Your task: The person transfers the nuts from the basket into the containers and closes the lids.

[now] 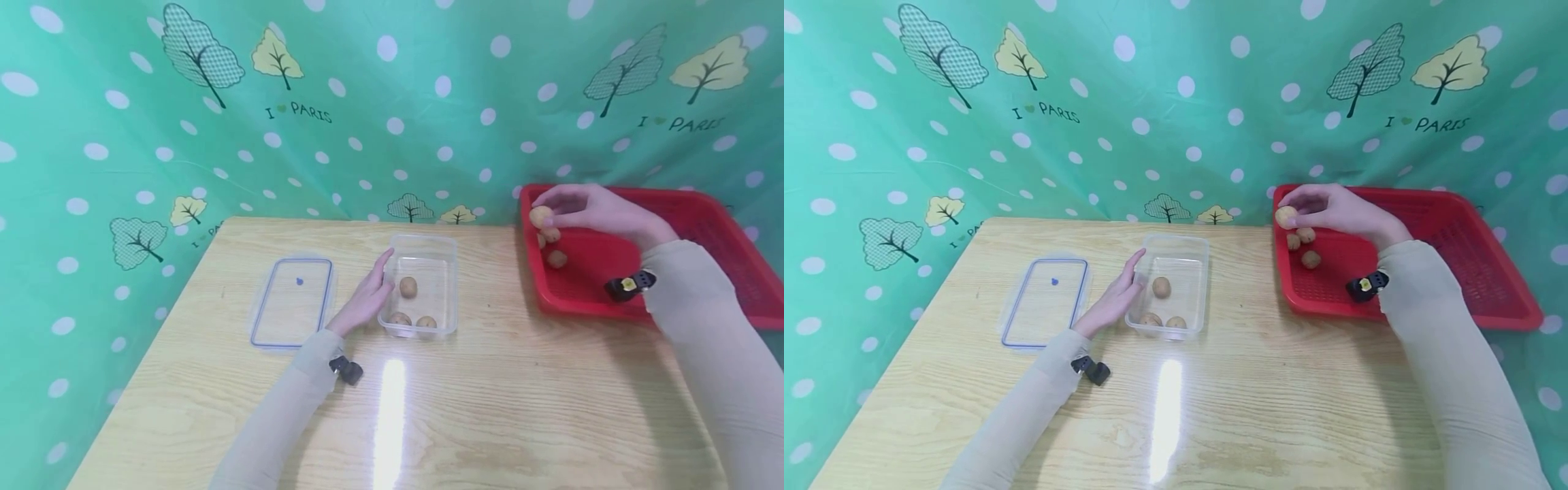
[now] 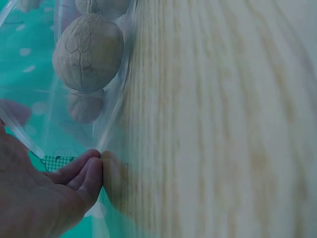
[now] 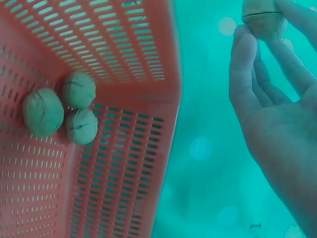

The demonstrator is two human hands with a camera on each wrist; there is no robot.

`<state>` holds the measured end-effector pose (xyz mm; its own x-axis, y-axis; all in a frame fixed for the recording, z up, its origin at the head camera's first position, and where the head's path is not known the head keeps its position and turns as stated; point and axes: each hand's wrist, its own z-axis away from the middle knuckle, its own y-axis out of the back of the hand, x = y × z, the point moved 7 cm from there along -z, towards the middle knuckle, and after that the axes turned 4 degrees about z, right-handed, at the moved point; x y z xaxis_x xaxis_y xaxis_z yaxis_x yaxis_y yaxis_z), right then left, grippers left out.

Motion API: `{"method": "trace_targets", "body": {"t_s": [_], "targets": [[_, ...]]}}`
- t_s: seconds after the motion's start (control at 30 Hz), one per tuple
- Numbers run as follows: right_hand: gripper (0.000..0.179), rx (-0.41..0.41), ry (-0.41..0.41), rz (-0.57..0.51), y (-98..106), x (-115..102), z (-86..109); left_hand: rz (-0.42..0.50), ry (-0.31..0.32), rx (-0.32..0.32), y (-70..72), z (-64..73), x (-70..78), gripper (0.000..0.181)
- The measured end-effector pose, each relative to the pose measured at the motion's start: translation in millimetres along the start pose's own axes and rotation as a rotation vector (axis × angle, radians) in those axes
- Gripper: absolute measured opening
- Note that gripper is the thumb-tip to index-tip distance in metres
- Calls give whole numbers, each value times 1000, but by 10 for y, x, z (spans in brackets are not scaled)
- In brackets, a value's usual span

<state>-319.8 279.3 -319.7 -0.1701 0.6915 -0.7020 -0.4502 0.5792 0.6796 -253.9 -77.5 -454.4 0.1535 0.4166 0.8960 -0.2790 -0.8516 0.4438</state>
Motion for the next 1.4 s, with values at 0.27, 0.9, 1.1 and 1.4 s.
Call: {"method": "trace_targets", "body": {"t_s": [0.27, 0.9, 1.1, 1.4], "targets": [[46, 16, 32, 7, -52, -130, 21, -1, 5, 2, -8, -5, -7, 64], [44, 36, 157, -28, -358, -555, -23, -11, 11, 23, 10, 2, -20, 65], [43, 11, 178, -75, -489, -617, -66, -19, 2, 24, 13, 8, -19, 62], [39, -24, 268, -110, -665, -697, -98, -9, -13, 34, 15, 12, -7, 61]]}}
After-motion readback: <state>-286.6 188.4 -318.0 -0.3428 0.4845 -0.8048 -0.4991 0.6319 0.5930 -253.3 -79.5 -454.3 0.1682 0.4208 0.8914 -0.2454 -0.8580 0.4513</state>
